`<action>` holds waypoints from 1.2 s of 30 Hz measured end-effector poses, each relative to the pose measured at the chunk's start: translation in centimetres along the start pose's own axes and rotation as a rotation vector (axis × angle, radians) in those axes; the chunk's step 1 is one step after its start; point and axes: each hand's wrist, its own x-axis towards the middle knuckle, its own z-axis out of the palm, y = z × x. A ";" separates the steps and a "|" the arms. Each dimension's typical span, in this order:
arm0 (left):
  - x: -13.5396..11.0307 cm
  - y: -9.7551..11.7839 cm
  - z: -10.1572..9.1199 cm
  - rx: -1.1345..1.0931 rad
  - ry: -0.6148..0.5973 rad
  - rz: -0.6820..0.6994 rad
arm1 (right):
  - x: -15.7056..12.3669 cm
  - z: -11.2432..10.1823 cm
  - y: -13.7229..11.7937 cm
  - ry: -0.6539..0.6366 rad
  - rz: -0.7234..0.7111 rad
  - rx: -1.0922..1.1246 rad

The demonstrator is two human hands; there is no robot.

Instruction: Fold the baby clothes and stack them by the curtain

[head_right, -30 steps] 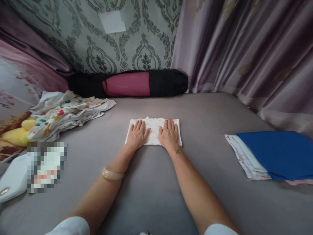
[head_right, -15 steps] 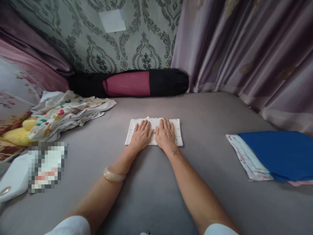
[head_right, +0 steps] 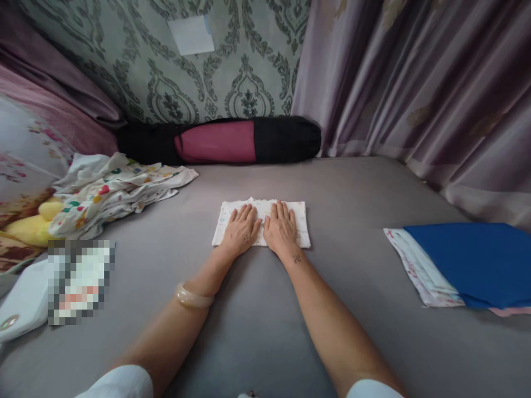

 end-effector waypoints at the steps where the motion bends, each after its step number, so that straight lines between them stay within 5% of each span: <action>1: 0.1 0.1 -0.1 -0.014 0.020 0.018 | 0.0 -0.1 -0.1 0.000 -0.011 0.002; 6: 0.2 0.5 -0.6 -0.073 0.063 0.122 | -0.2 -0.4 -0.8 -0.051 -0.136 0.006; 17: 0.2 0.2 -0.1 -0.076 -0.037 0.059 | -0.1 0.1 -0.9 -0.067 -0.137 0.038; 25: 0.8 -1.2 0.3 -0.182 0.117 0.075 | 0.1 -0.7 -1.6 -0.093 -0.148 0.054; 36: 0.7 -5.1 0.1 -0.192 0.282 -0.248 | 0.0 0.4 -2.7 -0.079 -0.183 0.107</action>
